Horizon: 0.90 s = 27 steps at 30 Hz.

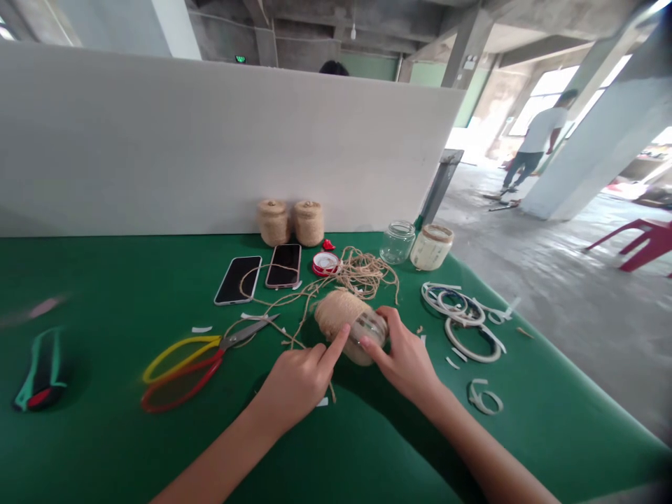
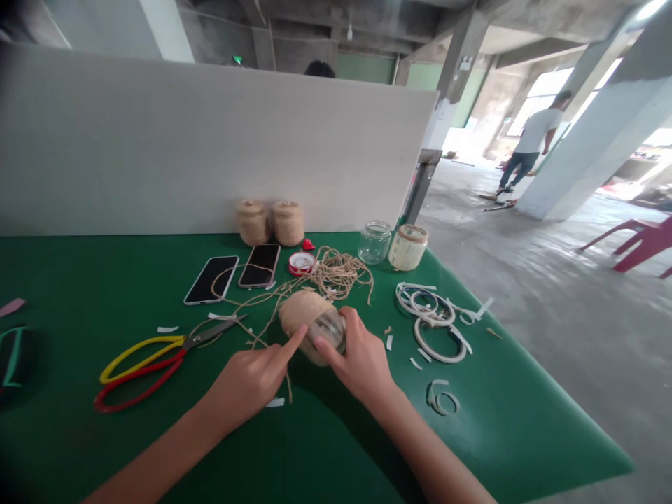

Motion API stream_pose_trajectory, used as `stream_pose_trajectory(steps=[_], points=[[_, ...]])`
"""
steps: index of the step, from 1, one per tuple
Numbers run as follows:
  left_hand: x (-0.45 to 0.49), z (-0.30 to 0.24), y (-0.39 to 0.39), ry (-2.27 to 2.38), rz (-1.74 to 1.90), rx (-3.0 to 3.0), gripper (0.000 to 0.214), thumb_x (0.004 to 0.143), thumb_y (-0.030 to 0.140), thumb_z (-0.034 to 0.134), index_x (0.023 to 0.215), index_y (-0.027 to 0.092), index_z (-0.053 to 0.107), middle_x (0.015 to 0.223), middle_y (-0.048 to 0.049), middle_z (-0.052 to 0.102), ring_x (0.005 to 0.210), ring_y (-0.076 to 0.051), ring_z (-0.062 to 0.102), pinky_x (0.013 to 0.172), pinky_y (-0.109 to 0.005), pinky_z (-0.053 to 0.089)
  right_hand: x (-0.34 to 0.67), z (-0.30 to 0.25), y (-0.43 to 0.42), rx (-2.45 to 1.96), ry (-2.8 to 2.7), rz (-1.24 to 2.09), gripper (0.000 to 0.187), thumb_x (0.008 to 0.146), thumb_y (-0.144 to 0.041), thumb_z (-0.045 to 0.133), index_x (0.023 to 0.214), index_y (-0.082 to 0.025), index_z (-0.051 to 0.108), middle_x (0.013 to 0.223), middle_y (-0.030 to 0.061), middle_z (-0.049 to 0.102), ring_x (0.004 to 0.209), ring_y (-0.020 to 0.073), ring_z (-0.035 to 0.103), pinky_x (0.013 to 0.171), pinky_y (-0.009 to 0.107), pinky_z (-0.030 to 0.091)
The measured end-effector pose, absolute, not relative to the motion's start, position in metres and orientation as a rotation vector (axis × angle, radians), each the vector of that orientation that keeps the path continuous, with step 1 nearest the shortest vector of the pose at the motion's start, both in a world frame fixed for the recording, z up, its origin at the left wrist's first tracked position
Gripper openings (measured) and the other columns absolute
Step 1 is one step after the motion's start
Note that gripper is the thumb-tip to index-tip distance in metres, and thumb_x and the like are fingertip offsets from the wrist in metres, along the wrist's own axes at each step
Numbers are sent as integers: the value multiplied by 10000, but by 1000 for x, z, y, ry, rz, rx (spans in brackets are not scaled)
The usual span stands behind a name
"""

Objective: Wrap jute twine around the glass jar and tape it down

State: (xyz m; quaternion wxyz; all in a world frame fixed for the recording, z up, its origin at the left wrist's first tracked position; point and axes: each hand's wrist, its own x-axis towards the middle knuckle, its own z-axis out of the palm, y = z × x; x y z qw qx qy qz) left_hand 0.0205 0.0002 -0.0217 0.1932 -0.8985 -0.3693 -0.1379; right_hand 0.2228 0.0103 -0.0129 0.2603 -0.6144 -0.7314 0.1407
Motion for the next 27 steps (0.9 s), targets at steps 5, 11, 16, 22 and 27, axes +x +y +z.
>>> stream_pose_trajectory(steps=[5,11,16,22,27], points=[[20,-23,0,-1053,-386,-2527,549,864,55,336,1394,78,198,609,31,510,478,-114,508,413,-227,383,227,-16,12,-1561,-2066,-11,574,809,-557,459,1210,-154,380,1141,156,569,1097,326,510,914,504,377],[20,-25,-1,-1067,-438,-2524,526,867,48,334,1381,67,221,619,29,515,478,-121,511,409,-236,381,221,-16,6,-1230,-2221,-217,741,685,-488,630,1292,-207,311,1332,160,338,1240,348,330,991,541,325],[22,-25,0,-1086,-455,-2543,531,870,58,356,1384,91,230,622,32,517,484,-117,515,420,-229,390,217,-17,5,-1267,-2224,-76,556,706,-265,621,1206,-214,382,1241,122,404,1170,290,396,898,417,451],[21,-23,1,-1066,-444,-2495,571,841,38,378,1389,83,225,612,34,500,480,-119,506,425,-235,401,216,-14,4,-1344,-2047,234,594,696,-349,643,1202,-227,356,1226,104,430,1105,251,482,852,388,485],[20,-22,-1,-1055,-404,-2466,605,809,24,386,1391,86,232,628,23,505,498,-123,512,437,-238,408,213,-11,4,-1392,-1920,382,518,702,-373,638,1138,-238,395,1128,69,503,999,223,547,817,355,488]])
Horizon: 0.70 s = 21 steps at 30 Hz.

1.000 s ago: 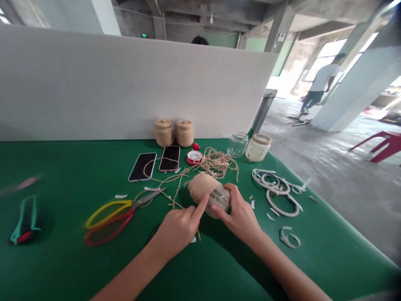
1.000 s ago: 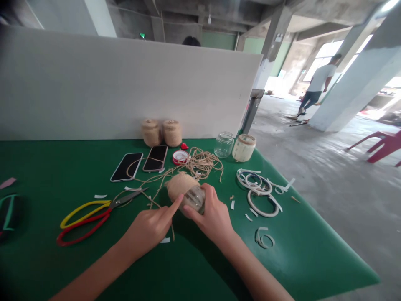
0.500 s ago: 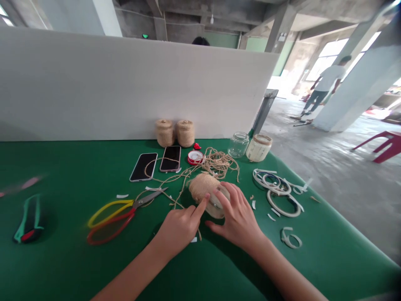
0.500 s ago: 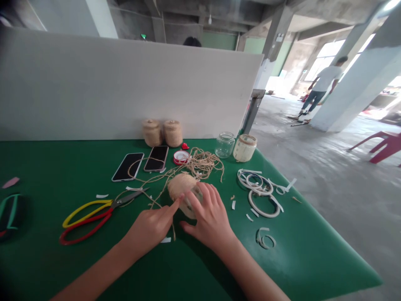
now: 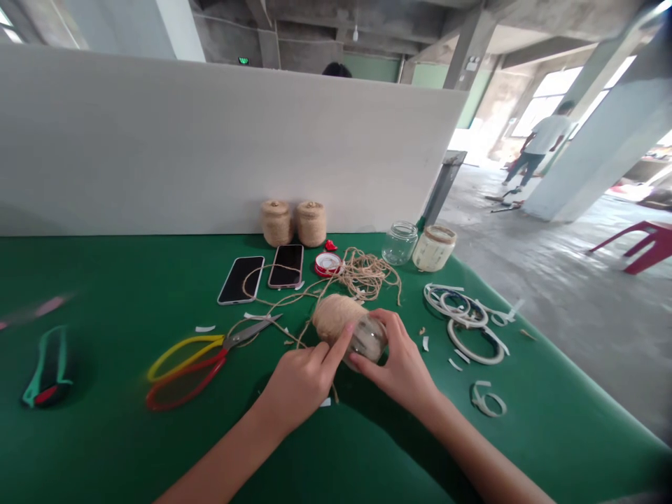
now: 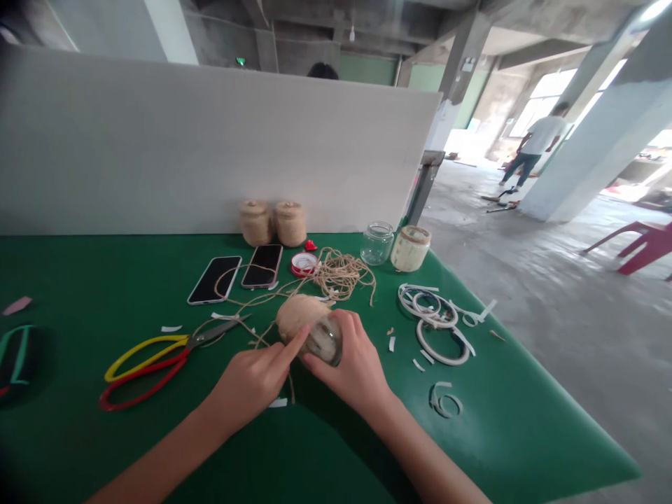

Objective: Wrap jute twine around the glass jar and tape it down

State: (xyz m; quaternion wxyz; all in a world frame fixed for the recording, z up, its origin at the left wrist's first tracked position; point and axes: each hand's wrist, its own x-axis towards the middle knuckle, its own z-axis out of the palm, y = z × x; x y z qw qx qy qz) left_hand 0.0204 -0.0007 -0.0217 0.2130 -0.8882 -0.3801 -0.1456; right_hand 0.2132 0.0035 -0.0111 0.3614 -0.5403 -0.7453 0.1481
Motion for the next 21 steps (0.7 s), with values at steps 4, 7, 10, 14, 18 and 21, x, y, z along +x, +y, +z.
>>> stream_pose_trajectory(steps=[4,7,10,14,18,21], points=[[22,-20,-1,-1061,-404,-2465,600,813,26,372,1393,96,234,623,22,501,496,-121,509,432,-233,400,216,-12,7,-1404,-1888,429,446,751,-362,593,1139,-241,411,1118,65,530,982,220,565,826,360,477],[22,-19,-1,-1062,-401,-2491,609,813,15,360,1399,96,216,616,26,498,493,-117,504,426,-226,387,220,-14,10,-1423,-1864,487,403,803,-361,536,1165,-240,406,1136,70,546,965,218,582,808,360,483],[22,-20,-1,-1070,-402,-2517,609,819,13,362,1401,99,208,606,32,495,483,-115,500,417,-226,373,223,-16,12,-1480,-1847,527,363,866,-388,443,1194,-240,395,1123,68,576,925,215,608,756,349,500],[21,-23,0,-1090,-398,-2525,613,820,20,378,1402,116,211,599,38,496,464,-110,489,411,-220,361,223,-17,10,-1529,-1962,300,500,860,-465,424,1284,-214,334,1250,124,504,1110,284,524,862,445,457],[20,-25,0,-1110,-395,-2524,599,829,33,372,1400,120,216,612,31,509,483,-109,507,423,-212,371,221,-16,7,-1422,-2054,18,823,657,-534,645,1323,-198,298,1351,159,350,1226,343,380,965,522,374],[20,-26,0,-1112,-405,-2521,589,834,35,354,1401,119,218,612,27,511,484,-101,505,428,-200,372,219,-15,6,-1381,-2118,74,686,677,-410,648,1271,-228,357,1296,125,395,1180,302,426,912,471,446]])
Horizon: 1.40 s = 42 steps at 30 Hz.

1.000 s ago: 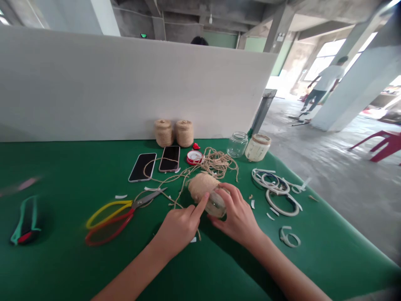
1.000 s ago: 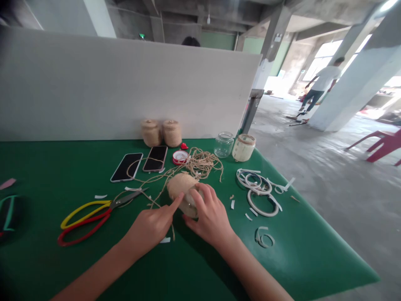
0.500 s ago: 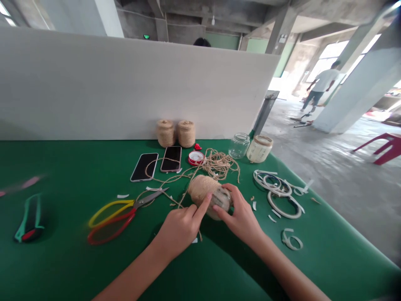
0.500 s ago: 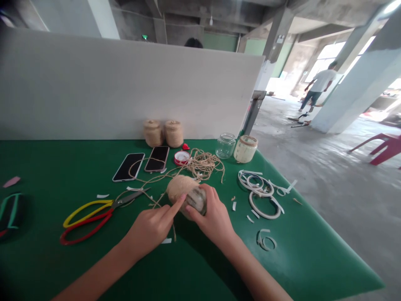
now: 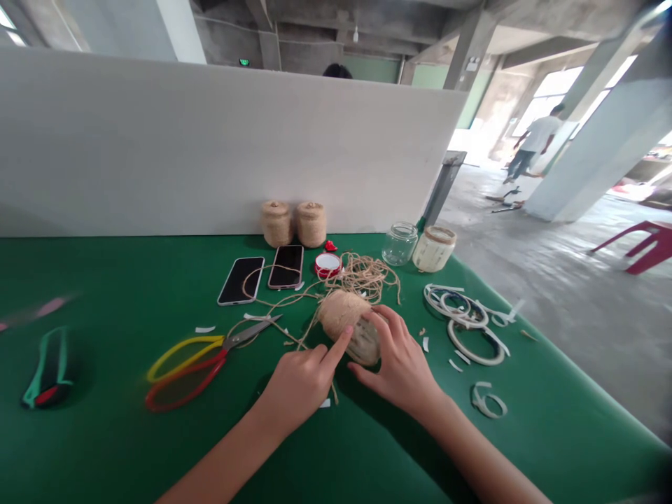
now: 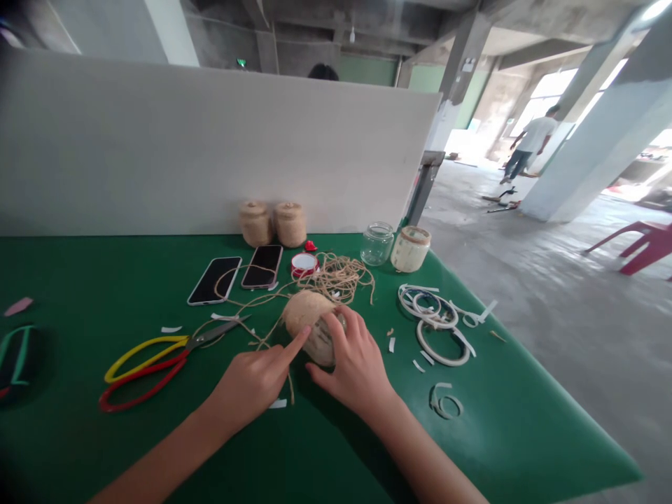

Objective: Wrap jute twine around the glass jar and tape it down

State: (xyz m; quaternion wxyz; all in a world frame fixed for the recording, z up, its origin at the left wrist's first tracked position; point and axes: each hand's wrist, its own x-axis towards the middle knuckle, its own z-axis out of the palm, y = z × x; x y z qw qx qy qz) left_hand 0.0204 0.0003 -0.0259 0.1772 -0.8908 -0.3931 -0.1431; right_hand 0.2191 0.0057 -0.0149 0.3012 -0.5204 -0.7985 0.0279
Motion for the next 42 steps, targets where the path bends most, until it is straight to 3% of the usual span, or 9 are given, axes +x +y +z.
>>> stream_pose_trajectory(steps=[9,13,16,19,22,24,28,34,42], points=[[22,-22,-1,-1132,-399,-2554,608,829,19,351,1407,109,188,613,33,502,484,-119,505,427,-224,397,217,-14,8,-1458,-1881,366,568,727,-396,616,1208,-248,353,1176,78,504,1048,249,541,846,388,479],[22,-22,-2,-1133,-351,-2584,632,816,0,341,1412,96,154,612,35,501,462,-114,483,405,-222,377,221,-14,10,-1542,-1832,449,463,805,-426,532,1194,-255,349,1112,59,569,878,218,615,698,327,500],[22,-23,-2,-1138,-322,-2587,658,802,-21,331,1416,92,125,620,35,504,462,-115,480,401,-224,376,223,-12,10,-1630,-1886,399,445,854,-454,444,1231,-246,335,1074,71,609,825,241,638,660,347,494],[21,-25,-2,-1144,-313,-2590,654,810,-10,330,1418,99,116,629,31,510,475,-119,493,414,-229,391,223,-12,8,-1662,-1959,242,573,832,-505,446,1305,-217,296,1146,120,583,944,297,614,699,401,496],[21,-25,-2,-1152,-324,-2599,647,822,4,334,1420,110,112,637,29,516,484,-119,500,425,-227,399,222,-12,7,-1599,-1992,77,819,687,-571,593,1341,-202,267,1339,163,403,1116,339,508,740,429,503],[21,-26,-2,-1157,-330,-2601,646,826,7,333,1421,108,104,632,30,514,480,-116,496,426,-223,394,221,-13,6,-1561,-2027,76,853,640,-535,646,1336,-216,270,1362,150,355,1131,329,492,726,418,516],[22,-26,-2,-1165,-323,-2594,646,832,17,328,1424,109,87,624,32,507,471,-116,485,417,-221,381,219,-15,7,-1518,-2036,194,712,688,-415,630,1293,-247,294,1282,103,433,1085,275,524,744,380,512],[23,-24,-1,-1185,-333,-2610,659,833,17,310,1431,124,53,610,40,498,467,-119,485,423,-222,385,218,-13,6,-1562,-1862,466,600,741,-435,591,1237,-261,301,1175,71,533,957,234,590,758,344,486],[23,-24,-2,-1141,-342,-2625,653,829,15,305,1427,103,57,620,31,517,454,-126,477,401,-236,368,222,-7,8,-1740,-1936,418,479,842,-494,435,1238,-252,317,1047,67,639,857,280,638,677,349,452]])
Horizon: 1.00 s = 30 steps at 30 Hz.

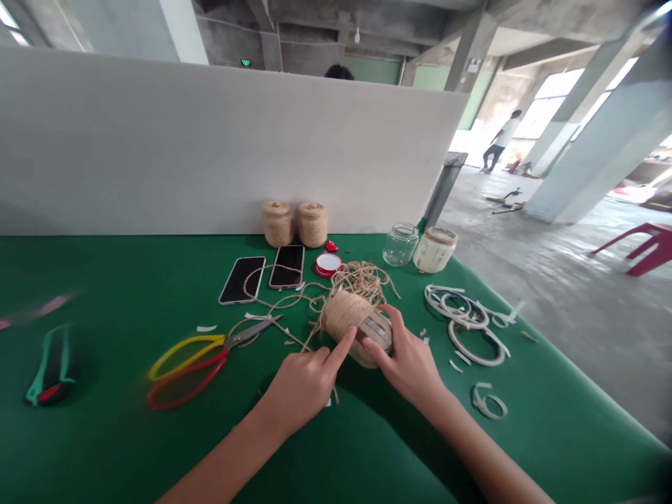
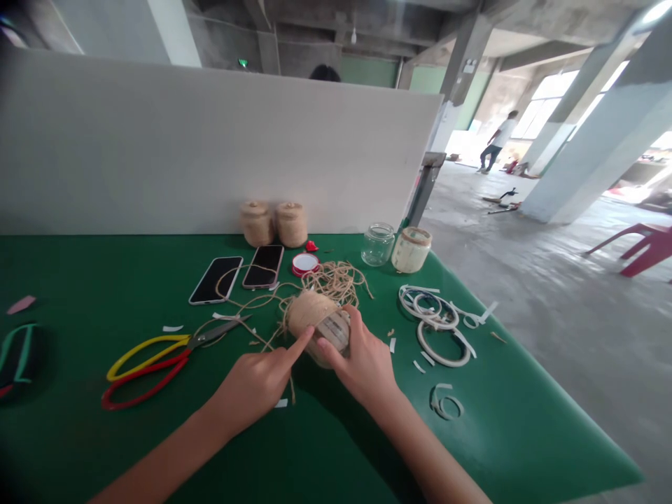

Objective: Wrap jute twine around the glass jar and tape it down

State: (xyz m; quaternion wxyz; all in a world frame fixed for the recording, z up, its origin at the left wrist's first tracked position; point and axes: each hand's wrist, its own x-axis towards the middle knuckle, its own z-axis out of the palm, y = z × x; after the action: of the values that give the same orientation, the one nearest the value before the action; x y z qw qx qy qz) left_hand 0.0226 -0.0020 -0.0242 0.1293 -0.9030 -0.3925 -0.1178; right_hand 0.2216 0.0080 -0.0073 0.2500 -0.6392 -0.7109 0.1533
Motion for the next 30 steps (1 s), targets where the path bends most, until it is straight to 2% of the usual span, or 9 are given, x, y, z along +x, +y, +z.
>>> stream_pose_trajectory(steps=[7,11,13,15,17,19,21,24,30], points=[[22,-25,-2,-1088,-458,-2638,622,832,27,306,1418,94,109,605,30,519,464,-129,494,410,-244,374,222,-7,8,-1755,-1979,352,509,844,-510,428,1259,-239,314,1029,78,655,828,280,651,640,325,441],[22,-25,-1,-1089,-479,-2620,595,840,32,310,1410,128,167,605,30,520,465,-123,498,418,-233,374,223,-8,8,-1767,-1991,352,514,855,-518,401,1271,-230,312,1014,79,658,819,285,653,645,352,459],[22,-25,-1,-1096,-484,-2630,585,849,41,315,1409,122,166,604,29,523,464,-121,498,420,-231,374,224,-9,8,-1760,-2005,313,561,854,-534,390,1306,-219,283,1065,96,637,878,296,641,660,374,476],[22,-26,-2,-1108,-467,-2646,595,847,37,322,1412,116,153,605,31,525,463,-120,497,420,-230,375,226,-9,8,-1710,-2008,208,701,807,-598,433,1353,-212,220,1237,140,531,1041,322,572,682,394,495],[23,-27,-3,-1121,-444,-2650,607,843,36,330,1414,113,141,608,30,526,466,-125,499,417,-233,375,226,-10,7,-1611,-1996,81,885,705,-665,524,1375,-204,173,1379,170,358,1183,343,455,704,409,509],[23,-27,-3,-1122,-451,-2648,604,849,45,330,1417,112,132,612,29,526,473,-130,503,417,-237,380,225,-12,5,-1504,-2026,-8,948,624,-650,615,1357,-206,210,1391,170,308,1218,344,402,751,432,509],[23,-28,-3,-1122,-477,-2649,595,861,57,323,1419,112,125,611,30,525,473,-129,502,420,-238,386,223,-13,4,-1430,-2096,-24,842,637,-529,661,1316,-211,279,1329,152,372,1184,321,431,803,440,498],[23,-27,-3,-1129,-495,-2639,589,863,56,307,1420,124,128,604,35,517,465,-125,492,423,-233,388,219,-15,4,-1410,-2133,35,677,685,-370,638,1269,-220,329,1266,126,430,1143,288,463,814,417,500],[21,-26,-1,-1169,-426,-2615,620,835,39,308,1421,136,134,604,32,514,460,-114,484,420,-209,367,220,-15,7,-1505,-1845,337,648,689,-398,643,1222,-241,310,1188,90,504,1041,248,546,818,379,488]])
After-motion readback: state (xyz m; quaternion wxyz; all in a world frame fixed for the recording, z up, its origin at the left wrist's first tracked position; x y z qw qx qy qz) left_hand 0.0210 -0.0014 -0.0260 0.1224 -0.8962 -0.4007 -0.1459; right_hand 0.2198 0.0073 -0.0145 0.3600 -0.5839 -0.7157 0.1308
